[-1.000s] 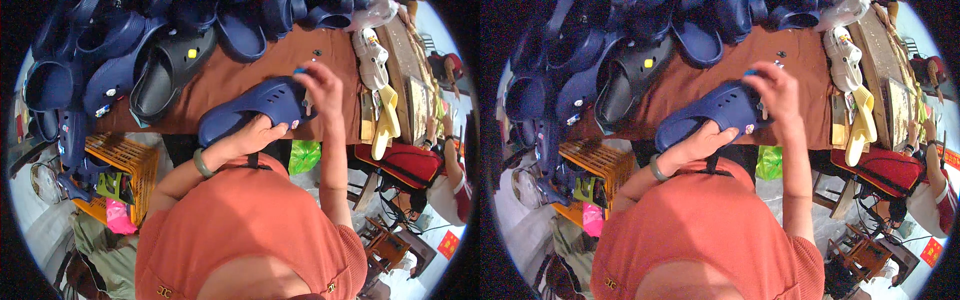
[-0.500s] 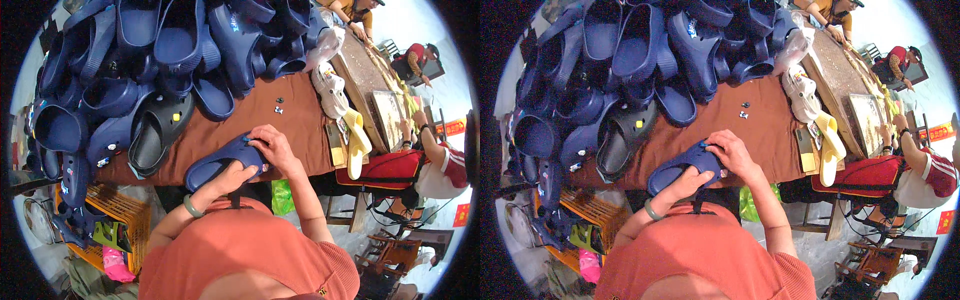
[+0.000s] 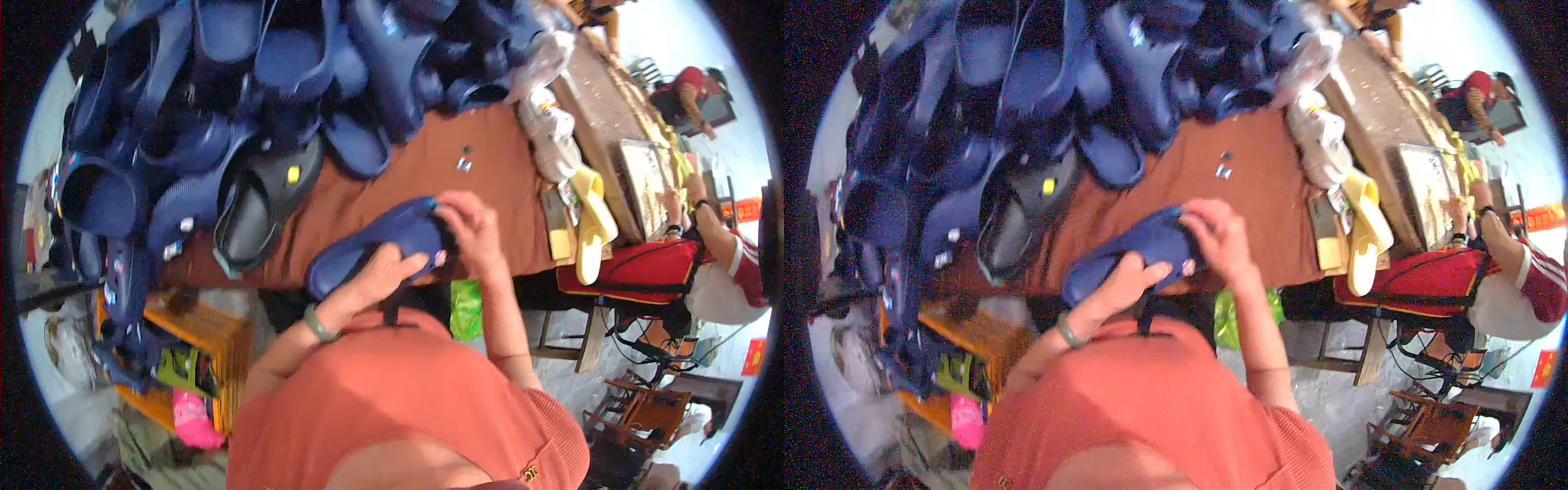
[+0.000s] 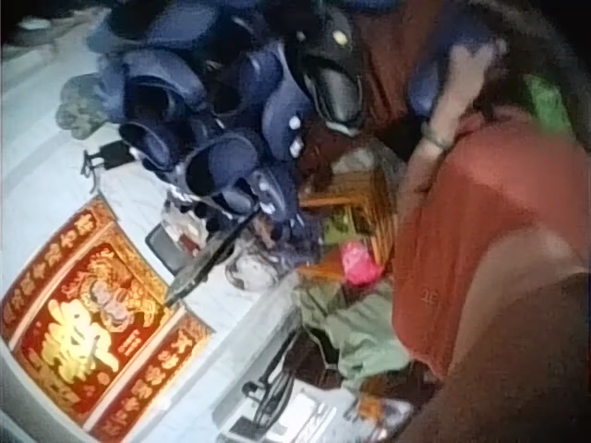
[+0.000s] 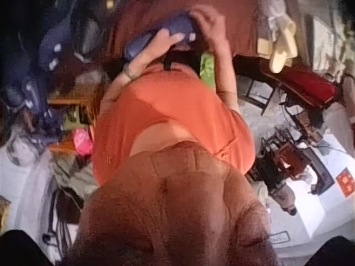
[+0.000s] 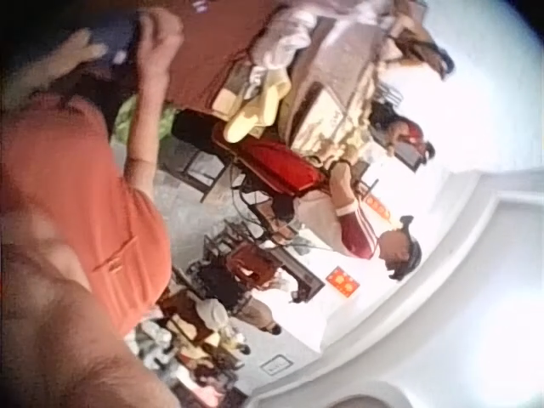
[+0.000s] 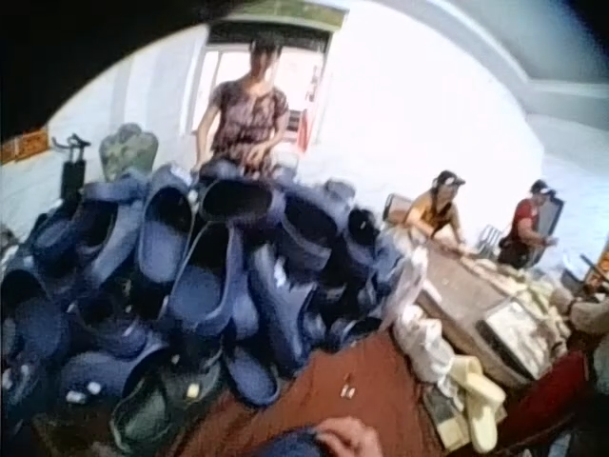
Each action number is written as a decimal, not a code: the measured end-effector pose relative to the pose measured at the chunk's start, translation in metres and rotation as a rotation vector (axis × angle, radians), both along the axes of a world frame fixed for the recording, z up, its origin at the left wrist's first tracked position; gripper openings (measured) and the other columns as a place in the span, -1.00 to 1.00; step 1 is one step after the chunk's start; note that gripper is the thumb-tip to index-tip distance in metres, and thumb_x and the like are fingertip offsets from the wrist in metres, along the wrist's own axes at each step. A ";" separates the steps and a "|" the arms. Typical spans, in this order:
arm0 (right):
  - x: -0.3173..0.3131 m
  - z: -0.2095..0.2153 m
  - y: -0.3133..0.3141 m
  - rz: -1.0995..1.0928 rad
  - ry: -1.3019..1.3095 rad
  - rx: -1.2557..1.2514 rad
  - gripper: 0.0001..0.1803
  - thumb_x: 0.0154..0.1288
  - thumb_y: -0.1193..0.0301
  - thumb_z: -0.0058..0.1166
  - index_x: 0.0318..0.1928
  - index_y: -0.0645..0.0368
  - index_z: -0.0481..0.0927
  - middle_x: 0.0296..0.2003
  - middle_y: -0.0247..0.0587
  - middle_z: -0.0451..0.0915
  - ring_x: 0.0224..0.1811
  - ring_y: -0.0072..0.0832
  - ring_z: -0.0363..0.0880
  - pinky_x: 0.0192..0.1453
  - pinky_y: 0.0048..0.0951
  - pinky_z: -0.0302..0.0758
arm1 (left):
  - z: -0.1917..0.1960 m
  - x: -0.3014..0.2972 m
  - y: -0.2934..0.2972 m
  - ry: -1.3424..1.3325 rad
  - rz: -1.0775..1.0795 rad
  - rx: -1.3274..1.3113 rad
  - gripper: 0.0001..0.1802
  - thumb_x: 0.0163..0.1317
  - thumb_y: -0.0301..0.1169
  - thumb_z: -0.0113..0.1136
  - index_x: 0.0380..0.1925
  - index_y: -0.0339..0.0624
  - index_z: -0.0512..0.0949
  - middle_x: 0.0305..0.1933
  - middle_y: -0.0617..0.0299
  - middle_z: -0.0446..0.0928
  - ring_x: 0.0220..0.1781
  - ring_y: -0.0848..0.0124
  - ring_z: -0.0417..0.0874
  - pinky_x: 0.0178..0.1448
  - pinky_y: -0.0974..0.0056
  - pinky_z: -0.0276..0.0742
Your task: Attaching decorative charms or labels to clog-style shoes.
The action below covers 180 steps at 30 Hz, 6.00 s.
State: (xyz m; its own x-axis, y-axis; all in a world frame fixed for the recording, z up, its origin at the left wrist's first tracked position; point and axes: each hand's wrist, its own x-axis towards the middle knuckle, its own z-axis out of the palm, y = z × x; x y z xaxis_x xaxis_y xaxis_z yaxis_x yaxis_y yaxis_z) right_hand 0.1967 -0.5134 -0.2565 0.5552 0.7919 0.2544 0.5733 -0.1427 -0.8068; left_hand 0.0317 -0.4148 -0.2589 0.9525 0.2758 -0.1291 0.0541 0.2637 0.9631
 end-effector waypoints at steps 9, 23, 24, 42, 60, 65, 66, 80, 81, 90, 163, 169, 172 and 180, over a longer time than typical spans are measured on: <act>-0.009 0.010 0.006 0.147 -0.196 0.029 -0.85 0.03 0.55 0.23 -0.31 0.20 0.65 -0.29 -0.21 0.64 -0.14 -0.32 0.57 0.04 -0.35 0.41 | -0.028 0.002 -0.005 -0.206 0.084 0.159 -0.67 0.15 -0.32 0.10 -0.20 -0.36 0.46 -0.27 0.13 0.49 -0.21 0.36 0.48 -0.06 0.23 0.43; -0.031 0.034 0.006 0.375 -0.710 -0.084 -0.76 0.02 0.39 0.25 -0.21 0.05 0.64 -0.19 -0.38 0.60 -0.05 -0.38 0.47 0.24 -0.08 0.19 | -0.028 -0.005 -0.009 -0.187 0.058 0.199 -0.66 0.09 -0.32 0.14 -0.22 -0.35 0.40 -0.30 0.08 0.42 -0.24 0.31 0.44 -0.10 0.18 0.41; -0.032 0.034 0.006 0.376 -0.767 -0.107 -0.75 0.04 0.37 0.23 -0.20 0.04 0.64 -0.16 -0.39 0.59 -0.03 -0.38 0.46 0.27 -0.05 0.15 | -0.030 -0.005 -0.008 -0.159 0.057 0.198 -0.65 0.10 -0.31 0.14 -0.21 -0.35 0.40 -0.30 0.08 0.42 -0.23 0.29 0.45 -0.08 0.17 0.41; 0.038 -0.013 -0.001 -0.177 -0.297 0.113 -0.84 0.17 0.52 0.13 -0.21 0.23 0.61 -0.29 -0.14 0.62 -0.20 -0.27 0.60 -0.06 -0.33 0.49 | -0.019 -0.008 -0.002 -0.022 -0.087 0.003 -0.47 0.18 -0.34 0.15 0.12 -0.35 0.33 0.06 0.17 0.42 0.11 0.38 0.41 0.21 0.25 0.33; 0.097 -0.085 0.018 -0.437 -0.385 -0.178 -0.77 0.30 0.27 0.07 -0.16 0.14 0.56 -0.29 -0.08 0.63 -0.25 -0.21 0.63 -0.18 -0.33 0.52 | -0.012 -0.002 0.000 -0.010 -0.032 -0.026 -0.57 0.17 -0.42 0.15 0.03 -0.39 0.41 -0.03 0.18 0.48 -0.03 0.45 0.48 0.07 0.31 0.44; 0.078 -0.058 0.013 -0.352 0.272 0.107 -0.81 0.31 0.37 0.07 -0.15 0.19 0.57 -0.31 -0.16 0.66 -0.31 -0.43 0.66 -0.27 -0.47 0.52 | -0.006 -0.003 -0.002 -0.021 -0.016 -0.111 -0.51 0.18 -0.43 0.14 0.10 -0.37 0.35 0.06 0.18 0.43 0.06 0.42 0.45 0.18 0.30 0.37; 0.067 -0.043 0.010 -0.322 0.626 0.216 -0.82 0.30 0.40 0.06 -0.15 0.21 0.58 -0.31 -0.20 0.66 -0.30 -0.51 0.64 -0.29 -0.53 0.51 | -0.009 -0.003 -0.002 -0.039 -0.055 -0.136 -0.46 0.19 -0.43 0.14 0.17 -0.37 0.30 0.14 0.16 0.40 0.15 0.39 0.42 0.26 0.30 0.32; 0.061 0.030 0.033 0.779 -0.121 -0.190 -0.78 0.00 0.32 0.29 -0.42 0.21 0.60 -0.41 -0.28 0.54 -0.23 -0.36 0.46 0.02 -0.32 0.29 | -0.017 -0.007 -0.004 -0.068 -0.038 0.040 -0.41 0.17 -0.38 0.17 0.19 -0.34 0.26 0.15 0.12 0.35 0.21 0.33 0.36 0.31 0.26 0.25; 0.062 0.030 0.037 0.823 -0.118 -0.224 -0.74 -0.02 0.29 0.31 -0.44 0.21 0.59 -0.43 -0.28 0.53 -0.25 -0.35 0.46 0.03 -0.29 0.27 | -0.016 -0.007 -0.003 -0.066 -0.067 0.039 -0.39 0.17 -0.37 0.17 0.20 -0.34 0.25 0.16 0.12 0.35 0.21 0.33 0.35 0.32 0.26 0.24; 0.062 0.032 0.076 1.028 -0.065 -0.496 -0.65 -0.02 0.20 0.32 -0.42 0.21 0.52 -0.45 -0.26 0.47 -0.32 -0.34 0.41 -0.11 -0.35 0.33 | -0.019 -0.006 -0.003 -0.101 -0.101 -0.026 -0.39 0.18 -0.32 0.17 0.20 -0.33 0.25 0.14 0.13 0.35 0.18 0.34 0.36 0.28 0.27 0.27; -0.017 -0.019 -0.039 0.163 0.124 0.095 -0.87 0.03 0.57 0.09 -0.46 0.26 0.39 -0.38 -0.17 0.36 -0.26 -0.32 0.35 -0.07 -0.40 0.31 | 0.013 -0.002 0.000 -0.005 0.103 0.195 -0.62 0.23 -0.17 0.14 -0.42 -0.35 0.50 -0.52 0.31 0.47 -0.47 0.54 0.45 -0.39 0.36 0.41; -0.022 -0.015 -0.028 0.155 0.022 0.061 -0.89 0.08 0.58 0.06 -0.44 0.27 0.38 -0.40 -0.19 0.33 -0.28 -0.34 0.33 -0.11 -0.44 0.31 | -0.018 0.005 0.002 -0.002 0.127 0.283 -0.61 0.19 -0.19 0.13 -0.40 -0.42 0.49 -0.56 0.18 0.46 -0.47 0.50 0.47 -0.39 0.31 0.43; -0.026 -0.008 -0.020 0.183 0.060 0.048 -0.90 0.09 0.61 0.04 -0.42 0.27 0.38 -0.38 -0.21 0.31 -0.28 -0.41 0.31 -0.14 -0.48 0.30 | -0.030 0.010 0.005 -0.019 0.240 0.296 -0.58 0.11 -0.21 0.10 -0.41 -0.49 0.47 -0.55 0.08 0.43 -0.40 0.45 0.44 -0.34 0.24 0.38; -0.016 -0.035 -0.034 0.267 0.202 0.115 -0.91 0.22 0.57 0.00 -0.38 0.23 0.36 -0.32 -0.30 0.30 -0.21 -0.49 0.30 -0.01 -0.55 0.23 | -0.010 0.002 0.001 0.002 0.164 -0.007 -0.72 -0.07 -0.31 0.16 -0.68 -0.37 0.48 -0.65 0.31 0.35 -0.58 0.50 0.37 -0.54 0.29 0.24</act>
